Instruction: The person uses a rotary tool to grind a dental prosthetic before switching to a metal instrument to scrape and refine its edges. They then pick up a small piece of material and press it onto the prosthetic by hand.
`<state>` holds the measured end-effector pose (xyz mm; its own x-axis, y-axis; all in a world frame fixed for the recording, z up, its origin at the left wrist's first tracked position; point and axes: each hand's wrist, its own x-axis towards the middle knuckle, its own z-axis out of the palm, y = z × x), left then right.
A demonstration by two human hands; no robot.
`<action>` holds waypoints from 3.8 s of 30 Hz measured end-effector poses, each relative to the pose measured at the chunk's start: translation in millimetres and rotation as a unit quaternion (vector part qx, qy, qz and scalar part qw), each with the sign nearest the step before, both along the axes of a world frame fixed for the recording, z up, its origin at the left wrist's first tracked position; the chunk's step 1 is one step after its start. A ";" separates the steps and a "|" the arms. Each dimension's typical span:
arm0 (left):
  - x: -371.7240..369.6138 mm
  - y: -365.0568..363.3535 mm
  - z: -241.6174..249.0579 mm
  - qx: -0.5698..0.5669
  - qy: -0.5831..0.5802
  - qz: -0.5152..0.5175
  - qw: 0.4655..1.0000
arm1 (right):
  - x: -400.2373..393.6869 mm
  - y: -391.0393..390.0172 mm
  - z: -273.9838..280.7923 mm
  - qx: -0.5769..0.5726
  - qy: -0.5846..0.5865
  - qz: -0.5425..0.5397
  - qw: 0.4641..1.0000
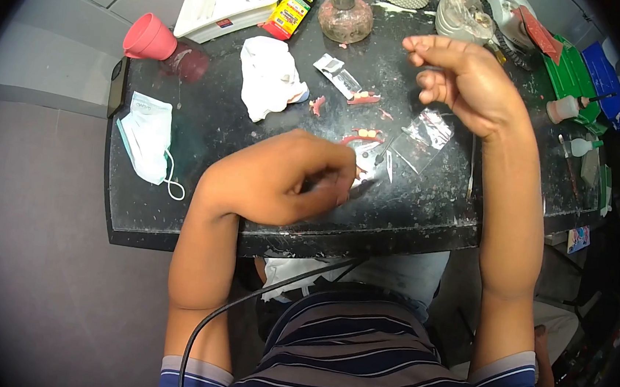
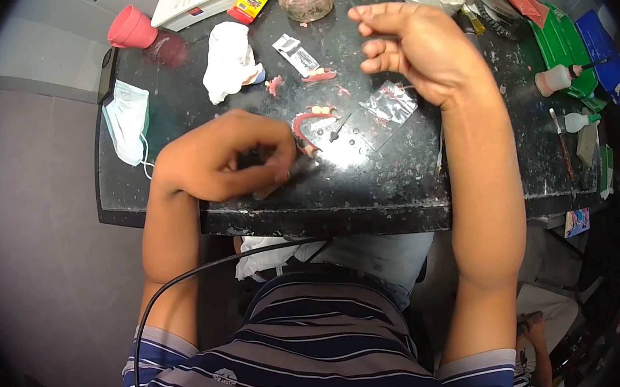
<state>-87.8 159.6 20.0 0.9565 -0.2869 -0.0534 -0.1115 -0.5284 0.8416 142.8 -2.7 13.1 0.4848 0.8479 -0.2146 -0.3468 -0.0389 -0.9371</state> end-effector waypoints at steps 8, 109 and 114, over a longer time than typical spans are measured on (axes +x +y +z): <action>13.6 6.3 -11.7 -0.406 0.030 0.232 0.883 | -31.2 7.6 4.3 -0.022 -0.012 0.017 1.000; 30.3 -7.3 -43.0 0.163 -0.239 0.310 0.906 | 1.0 -7.8 17.9 0.050 -0.174 -0.111 0.977; 37.3 -12.6 -42.0 0.196 -0.241 0.324 0.894 | 14.5 -14.8 14.4 0.189 0.039 -0.003 0.981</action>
<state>-50.5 147.1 -22.0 0.8540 0.2852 0.4351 0.0241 -0.8571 0.5146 157.4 -17.5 27.5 0.4844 0.8714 0.0778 -0.4177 0.3085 -0.8546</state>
